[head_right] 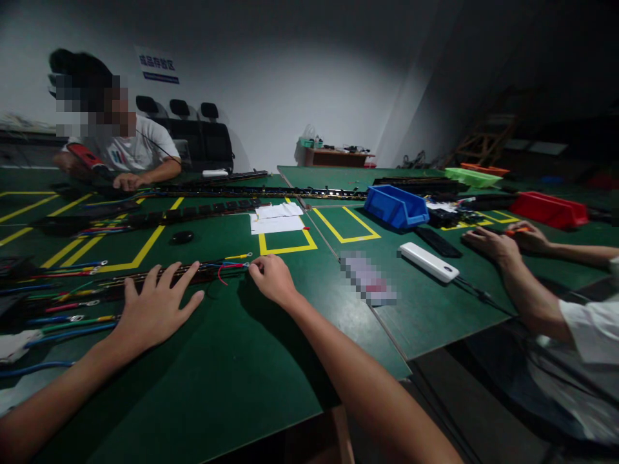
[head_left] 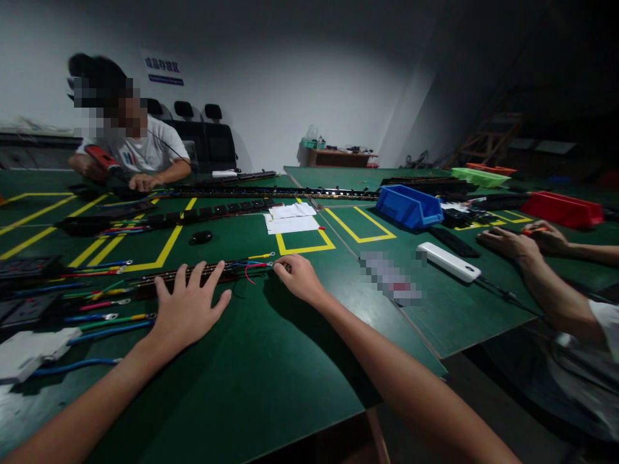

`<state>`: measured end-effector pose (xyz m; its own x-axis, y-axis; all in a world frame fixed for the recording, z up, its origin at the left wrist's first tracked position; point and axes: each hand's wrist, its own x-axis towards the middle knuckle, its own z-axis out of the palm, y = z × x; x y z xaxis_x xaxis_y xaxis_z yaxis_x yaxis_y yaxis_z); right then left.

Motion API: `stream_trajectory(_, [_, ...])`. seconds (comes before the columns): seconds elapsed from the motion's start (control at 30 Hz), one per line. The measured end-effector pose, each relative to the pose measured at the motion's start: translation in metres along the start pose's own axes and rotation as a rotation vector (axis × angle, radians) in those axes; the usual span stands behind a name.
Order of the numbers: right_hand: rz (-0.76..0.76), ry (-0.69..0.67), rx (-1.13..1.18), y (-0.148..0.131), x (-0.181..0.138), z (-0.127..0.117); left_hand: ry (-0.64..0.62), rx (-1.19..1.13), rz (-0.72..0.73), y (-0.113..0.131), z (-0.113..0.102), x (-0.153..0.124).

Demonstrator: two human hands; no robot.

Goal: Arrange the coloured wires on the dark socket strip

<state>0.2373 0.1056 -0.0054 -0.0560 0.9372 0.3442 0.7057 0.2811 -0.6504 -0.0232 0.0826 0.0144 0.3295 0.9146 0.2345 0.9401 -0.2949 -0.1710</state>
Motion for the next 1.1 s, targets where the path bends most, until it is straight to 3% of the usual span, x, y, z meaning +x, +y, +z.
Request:
stream_trajectory(0.17, [0.21, 0.079, 0.393, 0.0, 0.006, 0.002, -0.043, -0.012, -0.004, -0.002, -0.001, 0.001])
stream_trajectory(0.27, [0.231, 0.097, 0.635, -0.001, 0.008, 0.003, -0.044, -0.026, -0.014, -0.003, -0.001, 0.001])
stream_trajectory(0.37, [0.196, 0.074, 0.703, -0.002, 0.008, 0.002, -0.026, -0.031, -0.022, -0.003, 0.0, 0.001])
stream_trajectory(0.67, [0.107, 0.071, 0.142, -0.002, 0.002, -0.001, -0.052, -0.029, -0.014, -0.006, 0.0, 0.001])
stream_trajectory(0.87, [-0.005, 0.021, -0.021, -0.003, 0.001, -0.003, -0.039, -0.014, -0.014, -0.004, 0.0, 0.0])
stream_trajectory(1.1, [0.028, 0.055, -0.095, -0.005, -0.002, -0.001, -0.038, -0.005, -0.013, -0.004, 0.002, 0.001])
